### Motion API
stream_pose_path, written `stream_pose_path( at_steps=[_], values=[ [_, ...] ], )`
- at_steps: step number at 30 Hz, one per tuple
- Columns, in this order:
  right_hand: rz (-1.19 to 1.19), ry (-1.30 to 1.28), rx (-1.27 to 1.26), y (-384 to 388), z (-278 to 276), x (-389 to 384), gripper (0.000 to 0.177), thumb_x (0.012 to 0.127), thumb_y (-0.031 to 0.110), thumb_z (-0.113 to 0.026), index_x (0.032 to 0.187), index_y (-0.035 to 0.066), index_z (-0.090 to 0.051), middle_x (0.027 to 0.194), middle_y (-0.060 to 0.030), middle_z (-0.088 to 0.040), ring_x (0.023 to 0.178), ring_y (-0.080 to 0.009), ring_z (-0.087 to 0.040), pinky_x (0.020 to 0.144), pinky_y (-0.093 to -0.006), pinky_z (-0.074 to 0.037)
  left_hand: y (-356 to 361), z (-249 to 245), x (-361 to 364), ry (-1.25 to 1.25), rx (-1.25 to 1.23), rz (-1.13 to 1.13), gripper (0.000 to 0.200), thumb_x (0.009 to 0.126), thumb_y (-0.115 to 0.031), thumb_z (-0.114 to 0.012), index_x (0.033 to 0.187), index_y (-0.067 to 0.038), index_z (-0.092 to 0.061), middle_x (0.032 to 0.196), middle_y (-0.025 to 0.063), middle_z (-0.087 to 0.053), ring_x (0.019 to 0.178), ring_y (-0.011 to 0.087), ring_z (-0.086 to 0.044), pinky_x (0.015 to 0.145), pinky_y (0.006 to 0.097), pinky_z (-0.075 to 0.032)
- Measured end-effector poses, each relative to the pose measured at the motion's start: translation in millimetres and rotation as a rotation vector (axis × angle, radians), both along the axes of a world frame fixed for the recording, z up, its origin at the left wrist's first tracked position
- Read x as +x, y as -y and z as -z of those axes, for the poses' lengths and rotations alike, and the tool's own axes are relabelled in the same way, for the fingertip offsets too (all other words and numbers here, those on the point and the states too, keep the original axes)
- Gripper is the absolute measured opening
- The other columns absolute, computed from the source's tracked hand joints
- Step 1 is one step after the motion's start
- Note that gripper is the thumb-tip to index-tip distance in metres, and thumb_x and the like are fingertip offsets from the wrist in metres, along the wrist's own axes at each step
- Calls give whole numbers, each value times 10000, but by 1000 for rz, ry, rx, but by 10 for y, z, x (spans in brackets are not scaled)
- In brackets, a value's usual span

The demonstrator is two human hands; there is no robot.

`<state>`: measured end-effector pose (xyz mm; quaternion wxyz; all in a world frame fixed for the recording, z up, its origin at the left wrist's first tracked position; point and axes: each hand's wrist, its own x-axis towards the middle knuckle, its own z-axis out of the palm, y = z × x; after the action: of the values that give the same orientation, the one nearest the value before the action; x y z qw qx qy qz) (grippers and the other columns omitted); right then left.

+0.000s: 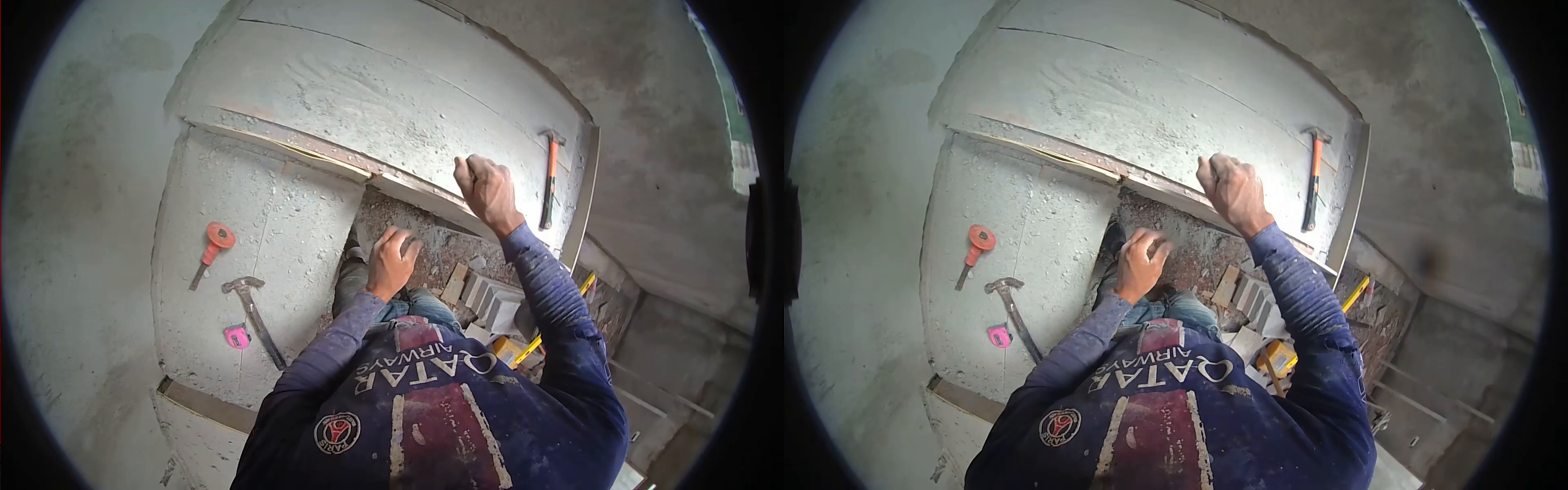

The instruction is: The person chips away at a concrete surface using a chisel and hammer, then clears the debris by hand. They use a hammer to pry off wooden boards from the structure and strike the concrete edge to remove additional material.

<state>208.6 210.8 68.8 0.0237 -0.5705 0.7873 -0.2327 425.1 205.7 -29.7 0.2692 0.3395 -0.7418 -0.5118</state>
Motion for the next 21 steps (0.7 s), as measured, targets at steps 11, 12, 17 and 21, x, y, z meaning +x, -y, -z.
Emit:
stream_pose_path(
  at_steps=[11, 12, 17, 21],
  values=[
    [25, 51, 400, -2077, 1670, 533, 707, 947, 518, -432, 1435, 21, -307, 1497, -221, -295, 1348, -406, -328, 1101, -504, -273, -1355, 864, -609, 395, 1472, -531, 670, 951, -596, -341, 1224, -15, -534, 1180, 161, -604, 1122, 368, -556, 1001, 561, -373],
    [167, 174, 323, -2192, 1772, 614, 673, 954, 494, -430, 1404, 1, -348, 1465, -229, -341, 1335, -395, -353, 1087, -519, -281, -1577, 1145, -561, 245, 1499, -438, 741, 905, -668, -358, 1261, -31, -482, 1236, 188, -548, 1160, 443, -502, 1005, 606, -349],
    [261, 734, 122, -2939, 1622, 1046, 590, 992, 441, -361, 1411, 26, -372, 1457, -217, -376, 1367, -381, -314, 1102, -507, -254, -2122, 835, -702, -170, 1722, -74, 826, 890, -717, -308, 1346, -35, -407, 1327, 209, -487, 1227, 396, -483, 1002, 583, -369],
    [212, 533, 212, -3636, 1435, 969, 623, 1000, 494, -293, 1408, 33, -390, 1437, -188, -416, 1343, -383, -351, 1067, -502, -311, -2169, 517, -896, -299, 1563, 164, 904, 889, -728, -283, 1507, -76, -183, 1573, 163, -148, 1453, 334, -124, 1126, 581, -148]
  ],
)
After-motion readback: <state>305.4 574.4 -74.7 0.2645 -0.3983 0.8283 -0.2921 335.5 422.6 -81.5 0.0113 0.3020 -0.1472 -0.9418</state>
